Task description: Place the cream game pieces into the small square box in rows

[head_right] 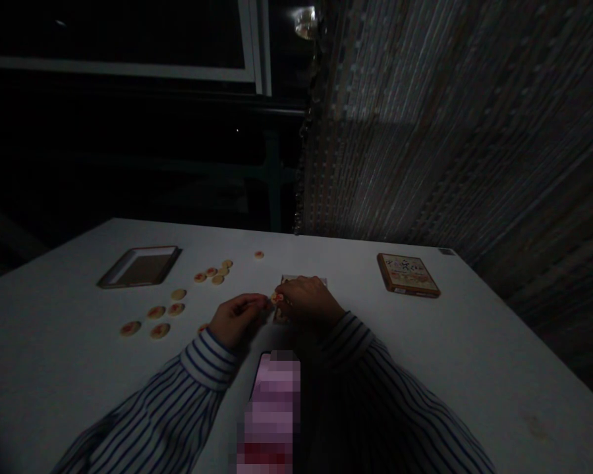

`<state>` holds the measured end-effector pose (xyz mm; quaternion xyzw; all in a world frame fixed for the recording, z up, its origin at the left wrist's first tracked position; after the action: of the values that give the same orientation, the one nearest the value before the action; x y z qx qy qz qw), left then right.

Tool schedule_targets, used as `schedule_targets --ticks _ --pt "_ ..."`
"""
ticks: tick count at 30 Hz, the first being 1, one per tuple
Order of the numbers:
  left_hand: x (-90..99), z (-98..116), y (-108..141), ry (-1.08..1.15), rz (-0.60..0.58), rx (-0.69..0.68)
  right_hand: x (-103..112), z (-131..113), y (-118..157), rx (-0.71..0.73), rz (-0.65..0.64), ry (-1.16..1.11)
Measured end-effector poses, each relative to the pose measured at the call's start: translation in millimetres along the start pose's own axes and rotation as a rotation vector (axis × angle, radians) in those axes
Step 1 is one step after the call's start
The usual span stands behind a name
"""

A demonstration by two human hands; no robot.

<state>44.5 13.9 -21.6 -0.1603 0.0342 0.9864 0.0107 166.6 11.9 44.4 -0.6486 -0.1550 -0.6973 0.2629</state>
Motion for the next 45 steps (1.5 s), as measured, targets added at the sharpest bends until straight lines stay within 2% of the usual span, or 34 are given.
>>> schedule_targets --ticks 7,17,36,45 --pt "-0.1 1 0 -0.150 -0.043 -0.045 -7 1 0 -0.017 -0.087 0.056" --pt "0.2 0 -1 -0.168 -0.052 -0.046 -7 0 2 -0.018 -0.158 0.080" --pt "-0.5 1 -1 -0.200 -0.063 -0.061 -17 -1 1 -0.003 -0.220 0.124" --pt "-1.0 1 0 -0.196 -0.061 -0.060 -16 -2 2 -0.004 -0.195 0.113"
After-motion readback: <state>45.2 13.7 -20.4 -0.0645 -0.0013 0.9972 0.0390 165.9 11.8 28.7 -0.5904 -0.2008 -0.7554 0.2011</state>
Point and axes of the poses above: each hand's wrist, its own y-axis away from the middle knuckle, its own x-axis out of the back of the hand, z = x × y, the point moved 6 cm from there along -y, towards the middle knuckle, and after that the axes turned 10 degrees about y, right-handed, at the moved point
